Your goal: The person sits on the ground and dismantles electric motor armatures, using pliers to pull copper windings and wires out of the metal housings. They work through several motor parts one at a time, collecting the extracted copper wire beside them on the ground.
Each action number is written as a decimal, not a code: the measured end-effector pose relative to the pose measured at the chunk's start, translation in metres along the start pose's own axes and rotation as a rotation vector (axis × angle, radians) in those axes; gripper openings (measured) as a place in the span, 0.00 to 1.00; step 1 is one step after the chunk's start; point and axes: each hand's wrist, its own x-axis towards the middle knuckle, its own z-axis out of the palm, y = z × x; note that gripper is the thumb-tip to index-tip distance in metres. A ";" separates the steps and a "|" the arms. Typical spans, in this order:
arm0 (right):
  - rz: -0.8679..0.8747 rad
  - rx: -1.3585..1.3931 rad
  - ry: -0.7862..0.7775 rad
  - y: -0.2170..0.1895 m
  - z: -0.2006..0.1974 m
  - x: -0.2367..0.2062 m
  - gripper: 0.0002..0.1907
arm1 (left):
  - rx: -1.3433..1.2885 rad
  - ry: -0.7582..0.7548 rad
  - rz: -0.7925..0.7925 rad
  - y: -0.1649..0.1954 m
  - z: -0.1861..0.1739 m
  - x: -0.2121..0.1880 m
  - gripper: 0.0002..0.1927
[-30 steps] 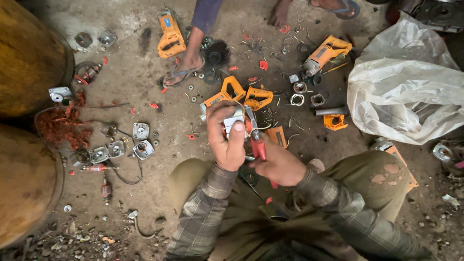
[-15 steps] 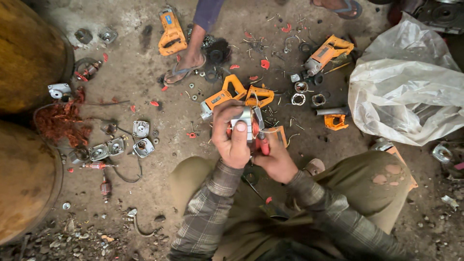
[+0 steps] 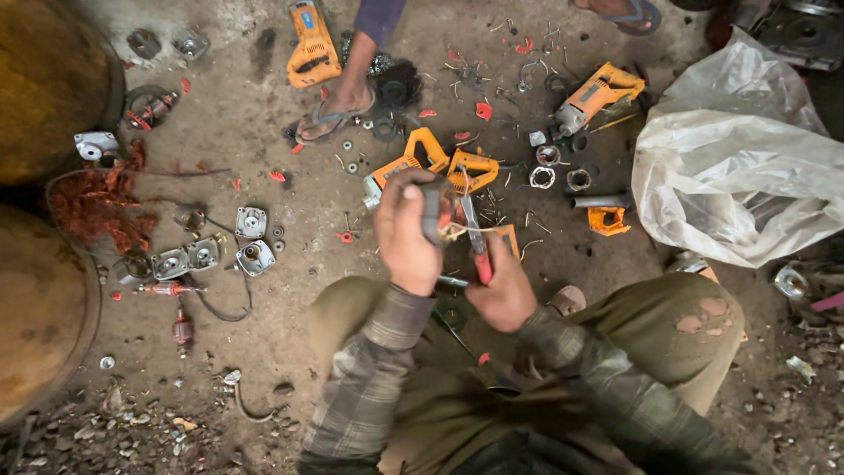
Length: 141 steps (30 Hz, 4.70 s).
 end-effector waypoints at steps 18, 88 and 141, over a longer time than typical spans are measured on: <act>0.033 0.142 -0.604 0.027 -0.096 -0.013 0.28 | -0.359 -0.351 -0.574 0.005 -0.005 0.012 0.22; 0.175 0.576 -0.192 0.012 -0.019 0.009 0.39 | 0.804 -0.402 0.218 0.009 0.015 0.012 0.31; 0.176 0.030 -0.296 0.051 -0.090 -0.004 0.16 | 1.070 -0.458 0.186 -0.038 0.023 -0.013 0.34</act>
